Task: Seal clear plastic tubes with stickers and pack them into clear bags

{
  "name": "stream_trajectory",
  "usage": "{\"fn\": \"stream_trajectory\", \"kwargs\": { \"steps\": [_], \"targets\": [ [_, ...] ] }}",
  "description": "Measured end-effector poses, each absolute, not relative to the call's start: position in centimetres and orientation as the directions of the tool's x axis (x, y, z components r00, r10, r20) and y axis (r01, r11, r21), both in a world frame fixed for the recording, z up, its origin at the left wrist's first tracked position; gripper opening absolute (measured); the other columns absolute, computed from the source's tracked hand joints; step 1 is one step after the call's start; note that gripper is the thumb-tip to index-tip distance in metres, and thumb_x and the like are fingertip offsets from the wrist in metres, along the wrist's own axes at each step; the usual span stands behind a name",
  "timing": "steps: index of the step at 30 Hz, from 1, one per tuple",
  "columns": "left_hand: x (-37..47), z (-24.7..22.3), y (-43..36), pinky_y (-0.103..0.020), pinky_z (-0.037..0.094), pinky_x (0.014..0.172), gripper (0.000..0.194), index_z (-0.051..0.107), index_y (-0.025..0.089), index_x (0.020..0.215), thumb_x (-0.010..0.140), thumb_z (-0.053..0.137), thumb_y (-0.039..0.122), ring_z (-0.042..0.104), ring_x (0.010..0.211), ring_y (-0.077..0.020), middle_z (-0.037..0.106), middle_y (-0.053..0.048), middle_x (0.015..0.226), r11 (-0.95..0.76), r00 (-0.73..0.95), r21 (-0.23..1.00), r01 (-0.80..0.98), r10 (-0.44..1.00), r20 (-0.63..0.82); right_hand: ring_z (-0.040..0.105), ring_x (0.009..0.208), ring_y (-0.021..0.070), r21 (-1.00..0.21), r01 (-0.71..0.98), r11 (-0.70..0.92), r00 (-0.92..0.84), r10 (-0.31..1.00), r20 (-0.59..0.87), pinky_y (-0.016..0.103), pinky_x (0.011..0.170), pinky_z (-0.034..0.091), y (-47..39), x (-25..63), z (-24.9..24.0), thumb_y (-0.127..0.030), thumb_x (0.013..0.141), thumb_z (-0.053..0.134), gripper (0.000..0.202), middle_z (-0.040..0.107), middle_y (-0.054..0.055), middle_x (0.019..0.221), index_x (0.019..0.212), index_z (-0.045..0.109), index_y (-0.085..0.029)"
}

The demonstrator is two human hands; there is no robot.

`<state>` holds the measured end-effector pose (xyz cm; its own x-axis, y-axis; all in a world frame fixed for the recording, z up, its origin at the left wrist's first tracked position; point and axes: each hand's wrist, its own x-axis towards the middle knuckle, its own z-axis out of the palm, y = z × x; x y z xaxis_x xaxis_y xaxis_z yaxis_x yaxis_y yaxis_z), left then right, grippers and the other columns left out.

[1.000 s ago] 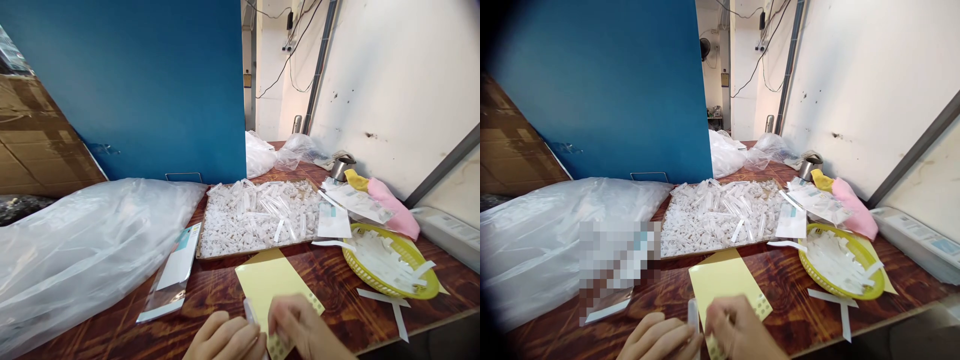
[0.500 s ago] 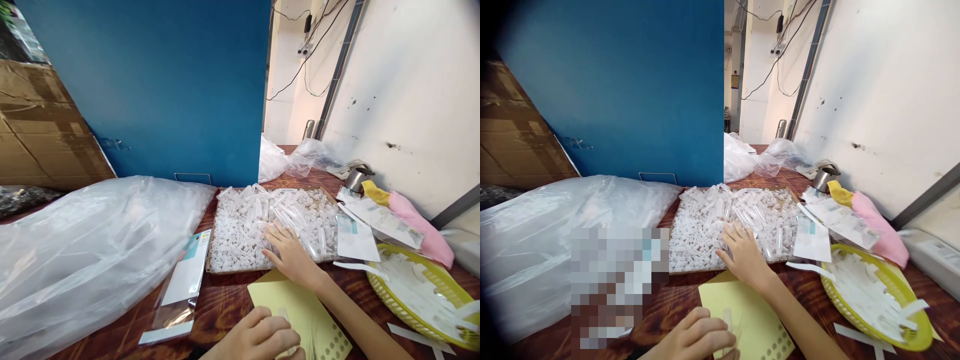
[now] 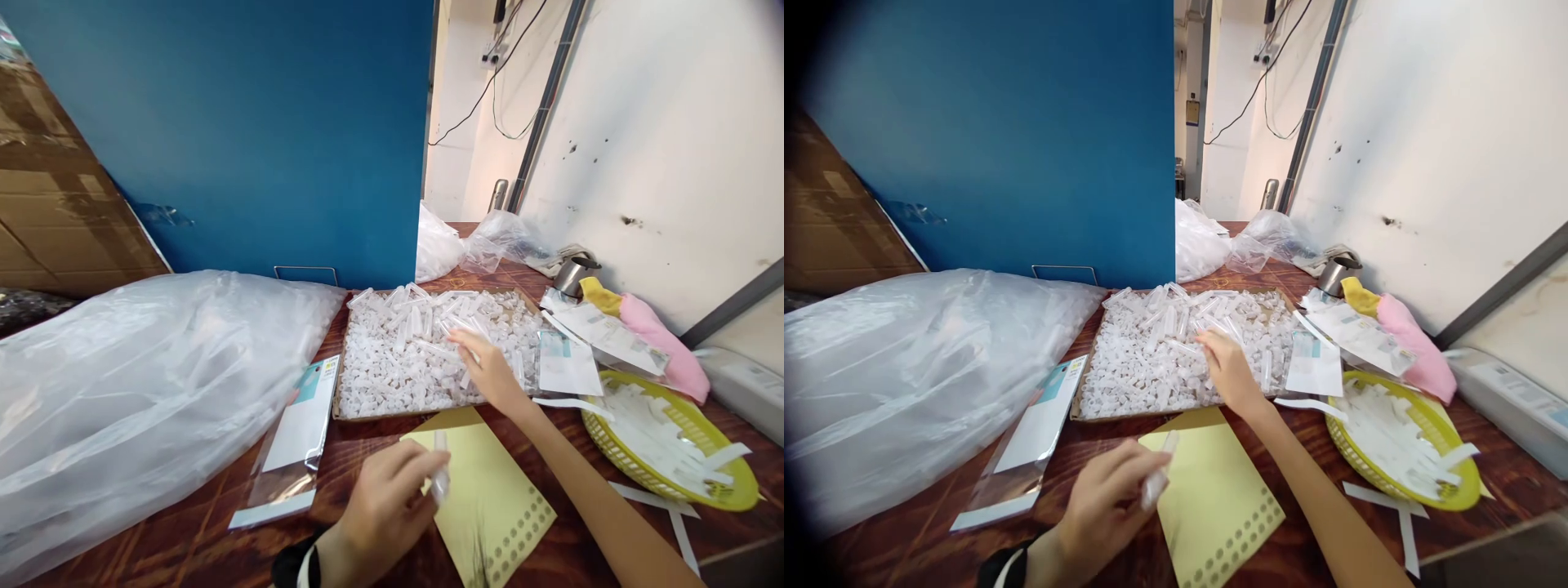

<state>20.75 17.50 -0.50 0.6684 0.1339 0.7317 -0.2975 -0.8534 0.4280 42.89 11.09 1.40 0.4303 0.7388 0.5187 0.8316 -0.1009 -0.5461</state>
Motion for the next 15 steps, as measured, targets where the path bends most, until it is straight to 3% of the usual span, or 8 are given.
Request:
{"fn": "stream_trajectory", "kwargs": {
  "steps": [4,7,9,12,15],
  "targets": [
    [21.0,-0.2,18.0,-0.018,0.049,0.056,0.012,0.058,0.02,0.092,0.081,0.06,0.019,0.063,0.065,-0.0113,0.066,0.0,0.078,-0.639,0.681,0.764,-0.088,0.521,0.514,0.062,0.096,0.0211,-0.633,0.76,-0.143,0.553,0.655,0.515,0.033,0.081,0.049,7.9,41.5,3.6,-0.025,0.088,0.047,0.021,0.069,0.007,0.1,0.095,0.066,-0.02],
    [21.3,-0.4,18.3,-0.02,0.051,0.06,0.011,0.054,0.019,0.087,0.081,0.06,0.026,0.065,0.073,-0.0147,0.065,0.0,0.079,-0.427,0.714,0.904,-0.009,0.631,0.305,0.063,0.081,0.0182,-0.673,0.714,-0.192,0.57,0.717,0.401,0.028,0.071,0.048,4.9,39.2,3.5,-0.024,0.087,0.052,0.015,0.07,0.004,0.087,0.086,0.066,-0.019],
    [21.5,-0.8,18.2,-0.023,0.052,0.065,0.01,0.05,0.019,0.088,0.084,0.056,0.026,0.064,0.077,-0.0157,0.063,-0.001,0.082,-0.402,0.775,0.915,0.033,0.588,0.23,0.063,0.077,0.0167,-0.696,0.683,-0.221,0.578,0.746,0.33,0.027,0.069,0.047,3.0,37.5,2.7,-0.02,0.086,0.053,0.013,0.069,0.002,0.083,0.083,0.065,-0.019],
    [21.5,-1.2,17.7,-0.028,0.05,0.077,0.014,0.047,0.021,0.103,0.091,0.043,0.024,0.062,0.088,-0.0166,0.061,-0.004,0.095,-0.525,0.872,0.849,0.05,0.438,0.22,0.062,0.077,0.0161,-0.683,0.692,-0.235,0.55,0.784,0.288,0.027,0.068,0.048,0.3,35.3,1.1,-0.017,0.086,0.053,0.012,0.067,0.002,0.082,0.083,0.064,-0.019],
    [21.3,-1.1,17.4,-0.031,0.045,0.088,0.025,0.046,0.025,0.117,0.094,0.038,0.024,0.056,0.103,-0.0186,0.056,-0.006,0.111,-0.677,0.942,0.736,-0.018,0.235,0.238,0.061,0.096,0.02,-0.568,0.793,-0.223,0.48,0.802,0.355,0.034,0.084,0.046,-2.2,33.5,-0.4,-0.017,0.087,0.053,0.013,0.068,0.006,0.097,0.095,0.063,-0.019]
  ]
}}
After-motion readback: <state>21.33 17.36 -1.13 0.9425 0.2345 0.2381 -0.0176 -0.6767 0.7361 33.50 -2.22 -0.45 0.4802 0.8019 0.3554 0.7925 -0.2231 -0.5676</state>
